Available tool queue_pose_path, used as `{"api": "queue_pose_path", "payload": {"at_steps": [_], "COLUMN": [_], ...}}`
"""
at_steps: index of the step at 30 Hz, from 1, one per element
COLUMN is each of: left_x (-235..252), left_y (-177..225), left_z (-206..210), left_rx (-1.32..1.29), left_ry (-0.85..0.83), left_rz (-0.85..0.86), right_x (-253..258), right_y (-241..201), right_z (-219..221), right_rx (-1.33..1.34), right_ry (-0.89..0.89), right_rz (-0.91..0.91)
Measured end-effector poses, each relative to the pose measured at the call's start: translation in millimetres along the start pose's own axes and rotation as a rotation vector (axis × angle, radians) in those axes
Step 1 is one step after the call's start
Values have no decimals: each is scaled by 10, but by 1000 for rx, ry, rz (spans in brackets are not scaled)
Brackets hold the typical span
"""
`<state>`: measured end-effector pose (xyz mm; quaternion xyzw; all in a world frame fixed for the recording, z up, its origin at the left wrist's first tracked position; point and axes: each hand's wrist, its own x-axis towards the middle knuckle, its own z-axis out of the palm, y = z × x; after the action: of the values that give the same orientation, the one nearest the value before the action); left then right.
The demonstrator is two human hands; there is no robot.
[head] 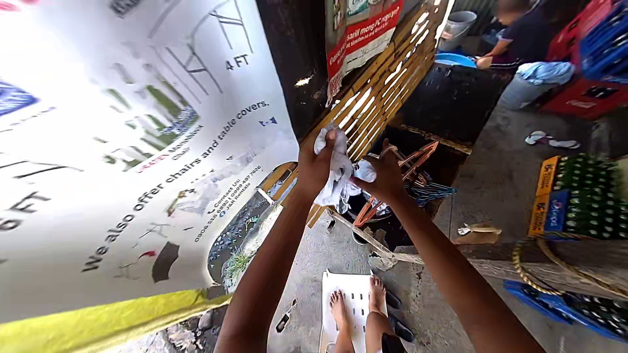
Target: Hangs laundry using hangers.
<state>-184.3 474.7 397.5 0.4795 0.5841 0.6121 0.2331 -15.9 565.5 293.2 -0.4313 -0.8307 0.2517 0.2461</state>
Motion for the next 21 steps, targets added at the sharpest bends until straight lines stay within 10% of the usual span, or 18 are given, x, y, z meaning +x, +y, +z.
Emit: {"api": "queue_pose_path", "payload": {"at_steps": [12, 21], "left_x": [-362, -830], "left_y": [1608, 2153], "left_z": [-839, -2113], "left_rx": [-176, 83], "left_ry": [247, 281], "left_rz": [311, 184], "right_x": [-867, -592], "right_y": [-647, -682], "right_z": [246, -832], "right_rx": [-126, -99], "right_ry": [-317, 51], "right_rz": [54, -77]}}
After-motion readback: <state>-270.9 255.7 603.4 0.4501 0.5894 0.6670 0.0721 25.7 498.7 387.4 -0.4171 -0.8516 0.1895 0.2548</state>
